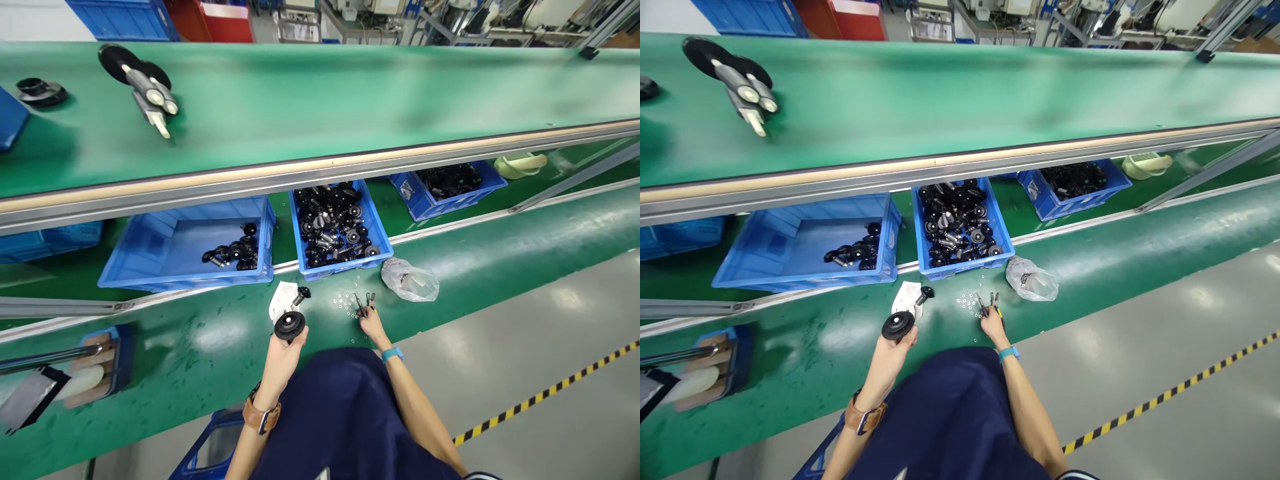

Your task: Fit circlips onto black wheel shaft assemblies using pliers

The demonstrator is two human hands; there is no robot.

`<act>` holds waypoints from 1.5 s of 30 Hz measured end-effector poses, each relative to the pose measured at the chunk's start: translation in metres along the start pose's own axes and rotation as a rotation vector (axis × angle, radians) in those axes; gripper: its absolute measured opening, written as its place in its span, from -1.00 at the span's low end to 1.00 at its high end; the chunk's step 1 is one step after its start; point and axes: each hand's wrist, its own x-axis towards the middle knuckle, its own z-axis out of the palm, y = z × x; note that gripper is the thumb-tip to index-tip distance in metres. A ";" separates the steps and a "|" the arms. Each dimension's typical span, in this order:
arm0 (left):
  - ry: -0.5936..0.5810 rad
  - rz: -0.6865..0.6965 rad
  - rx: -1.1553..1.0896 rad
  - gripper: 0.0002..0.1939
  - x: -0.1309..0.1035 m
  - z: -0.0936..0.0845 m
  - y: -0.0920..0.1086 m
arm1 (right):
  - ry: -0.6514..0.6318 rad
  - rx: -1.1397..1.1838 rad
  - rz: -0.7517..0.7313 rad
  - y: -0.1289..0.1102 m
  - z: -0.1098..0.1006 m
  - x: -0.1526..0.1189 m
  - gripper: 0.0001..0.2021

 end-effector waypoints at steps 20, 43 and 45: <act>-0.027 -0.042 0.043 -0.58 -0.007 0.009 0.011 | 0.032 -0.616 -0.033 -0.018 0.019 -0.011 -0.66; -0.076 -0.011 0.096 -0.59 -0.006 0.015 0.004 | -0.001 -0.347 -0.015 -0.019 0.016 -0.001 -0.68; -0.090 -0.011 0.113 -0.59 -0.005 0.015 0.000 | 0.003 -0.295 -0.021 -0.019 0.015 0.001 -0.68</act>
